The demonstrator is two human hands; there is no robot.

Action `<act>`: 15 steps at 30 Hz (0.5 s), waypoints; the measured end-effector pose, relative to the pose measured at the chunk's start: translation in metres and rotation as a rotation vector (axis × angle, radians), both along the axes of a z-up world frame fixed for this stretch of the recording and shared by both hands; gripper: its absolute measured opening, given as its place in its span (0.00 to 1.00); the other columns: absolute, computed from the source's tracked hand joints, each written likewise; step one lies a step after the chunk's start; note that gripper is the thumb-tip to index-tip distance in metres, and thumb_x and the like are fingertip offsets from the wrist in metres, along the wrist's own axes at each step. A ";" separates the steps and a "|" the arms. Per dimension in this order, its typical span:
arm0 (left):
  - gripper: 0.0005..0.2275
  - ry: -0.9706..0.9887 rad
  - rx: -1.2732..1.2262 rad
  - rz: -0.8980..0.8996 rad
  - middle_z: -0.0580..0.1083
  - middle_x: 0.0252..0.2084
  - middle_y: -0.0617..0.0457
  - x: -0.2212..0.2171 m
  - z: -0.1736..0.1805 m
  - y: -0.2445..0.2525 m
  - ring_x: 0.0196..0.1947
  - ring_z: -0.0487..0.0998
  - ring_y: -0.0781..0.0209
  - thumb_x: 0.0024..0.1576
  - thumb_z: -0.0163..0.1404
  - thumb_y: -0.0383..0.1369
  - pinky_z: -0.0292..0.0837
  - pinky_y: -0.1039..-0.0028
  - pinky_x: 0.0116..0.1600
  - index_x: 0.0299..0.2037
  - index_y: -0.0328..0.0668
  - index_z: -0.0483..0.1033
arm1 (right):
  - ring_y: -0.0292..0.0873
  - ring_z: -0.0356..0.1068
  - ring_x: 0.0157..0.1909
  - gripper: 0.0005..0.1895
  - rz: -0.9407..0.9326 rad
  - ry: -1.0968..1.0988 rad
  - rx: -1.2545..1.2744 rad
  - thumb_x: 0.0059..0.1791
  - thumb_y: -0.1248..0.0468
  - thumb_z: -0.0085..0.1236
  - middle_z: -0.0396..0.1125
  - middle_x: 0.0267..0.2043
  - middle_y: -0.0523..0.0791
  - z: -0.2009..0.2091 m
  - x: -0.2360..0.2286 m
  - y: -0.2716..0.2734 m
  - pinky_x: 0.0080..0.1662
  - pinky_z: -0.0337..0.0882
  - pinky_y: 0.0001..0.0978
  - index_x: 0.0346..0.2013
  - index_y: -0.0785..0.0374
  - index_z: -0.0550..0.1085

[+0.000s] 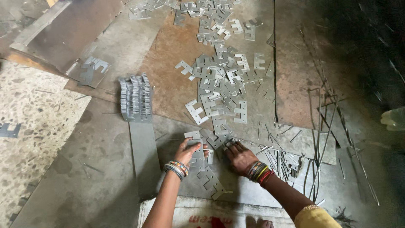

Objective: The person sits on the floor and sorts small metal pieces by hand, picking them up from a pile and stacking them into neat piles. The person repeatedly picks, aligns, and stacks the pieces, creating organized stacks on the floor.

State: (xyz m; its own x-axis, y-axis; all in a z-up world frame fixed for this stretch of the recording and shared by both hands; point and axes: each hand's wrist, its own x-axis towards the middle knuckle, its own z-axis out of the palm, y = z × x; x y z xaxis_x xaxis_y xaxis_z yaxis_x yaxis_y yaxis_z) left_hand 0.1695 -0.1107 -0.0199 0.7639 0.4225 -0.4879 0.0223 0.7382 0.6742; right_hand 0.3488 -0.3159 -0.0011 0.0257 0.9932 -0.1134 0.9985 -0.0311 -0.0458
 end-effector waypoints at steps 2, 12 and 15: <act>0.12 0.037 -0.022 -0.018 0.81 0.39 0.40 0.003 0.004 0.003 0.32 0.83 0.48 0.58 0.55 0.33 0.82 0.57 0.38 0.49 0.40 0.70 | 0.59 0.65 0.65 0.27 -0.004 0.040 0.020 0.52 0.59 0.53 0.63 0.64 0.57 0.013 0.009 -0.003 0.66 0.64 0.47 0.63 0.71 0.66; 0.25 0.121 -0.229 -0.199 0.82 0.41 0.45 -0.016 0.026 0.000 0.34 0.86 0.50 0.54 0.52 0.51 0.84 0.57 0.40 0.55 0.43 0.71 | 0.56 0.68 0.62 0.23 -0.201 -0.005 0.454 0.44 0.66 0.55 0.67 0.60 0.55 0.043 0.015 0.085 0.63 0.70 0.47 0.54 0.64 0.72; 0.25 0.150 -0.127 -0.117 0.80 0.45 0.43 -0.020 -0.007 0.002 0.38 0.83 0.49 0.53 0.58 0.43 0.82 0.56 0.42 0.59 0.49 0.67 | 0.58 0.64 0.64 0.24 -0.617 0.242 0.185 0.49 0.53 0.57 0.65 0.61 0.53 0.029 0.031 0.140 0.60 0.70 0.49 0.56 0.63 0.71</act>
State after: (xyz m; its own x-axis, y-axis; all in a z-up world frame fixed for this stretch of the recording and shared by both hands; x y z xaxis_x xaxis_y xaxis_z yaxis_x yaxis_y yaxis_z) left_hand 0.1498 -0.1091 -0.0270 0.7193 0.2629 -0.6430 0.2058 0.8034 0.5587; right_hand 0.3802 -0.1761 0.0281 0.5883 0.8085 -0.0173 0.7616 -0.5611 -0.3242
